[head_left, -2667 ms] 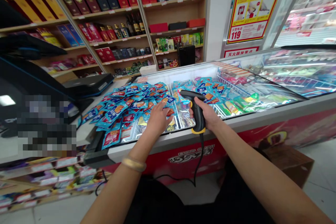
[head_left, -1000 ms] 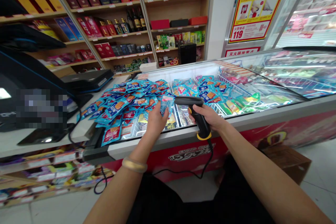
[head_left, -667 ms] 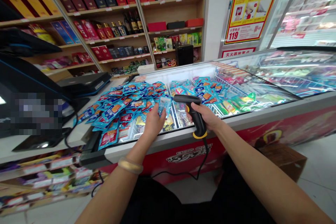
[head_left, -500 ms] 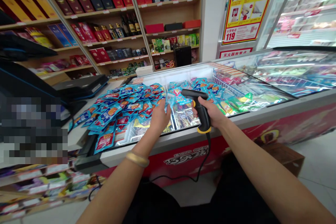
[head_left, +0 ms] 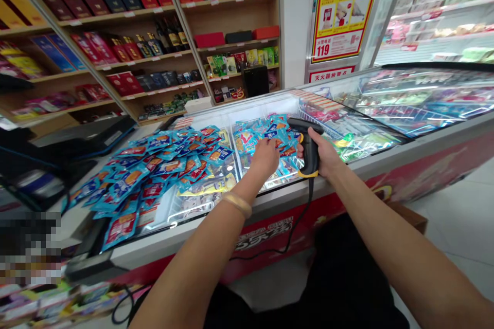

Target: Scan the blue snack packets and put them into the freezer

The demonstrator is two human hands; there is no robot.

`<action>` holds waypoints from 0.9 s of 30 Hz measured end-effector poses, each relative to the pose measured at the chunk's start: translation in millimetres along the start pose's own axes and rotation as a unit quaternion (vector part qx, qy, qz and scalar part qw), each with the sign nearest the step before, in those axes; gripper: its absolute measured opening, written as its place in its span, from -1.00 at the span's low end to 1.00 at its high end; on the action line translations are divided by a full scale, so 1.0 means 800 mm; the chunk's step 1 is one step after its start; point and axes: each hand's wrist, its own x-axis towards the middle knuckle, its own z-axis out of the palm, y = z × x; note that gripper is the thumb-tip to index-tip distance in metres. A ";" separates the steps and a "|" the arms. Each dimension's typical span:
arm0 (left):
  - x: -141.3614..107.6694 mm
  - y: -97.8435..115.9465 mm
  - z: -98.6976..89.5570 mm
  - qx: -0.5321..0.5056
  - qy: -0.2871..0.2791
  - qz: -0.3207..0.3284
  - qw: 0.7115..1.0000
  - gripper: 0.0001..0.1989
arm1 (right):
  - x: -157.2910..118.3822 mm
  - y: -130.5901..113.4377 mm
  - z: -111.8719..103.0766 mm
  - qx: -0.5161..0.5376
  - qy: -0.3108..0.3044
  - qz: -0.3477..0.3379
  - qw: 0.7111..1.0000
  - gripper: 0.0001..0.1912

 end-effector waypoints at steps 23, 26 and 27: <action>-0.121 -0.118 -0.102 0.028 0.070 -0.164 0.984 -0.65 | -0.027 0.071 0.122 0.034 -0.135 0.071 0.988 -0.53; -0.133 -0.136 -0.098 -0.187 0.248 -0.231 0.922 -0.71 | -0.028 0.074 0.121 0.038 -0.134 0.073 0.987 -0.54; -0.135 -0.141 -0.095 -0.281 0.287 -0.250 0.881 -0.73 | -0.028 0.074 0.119 0.039 -0.135 0.073 0.987 -0.54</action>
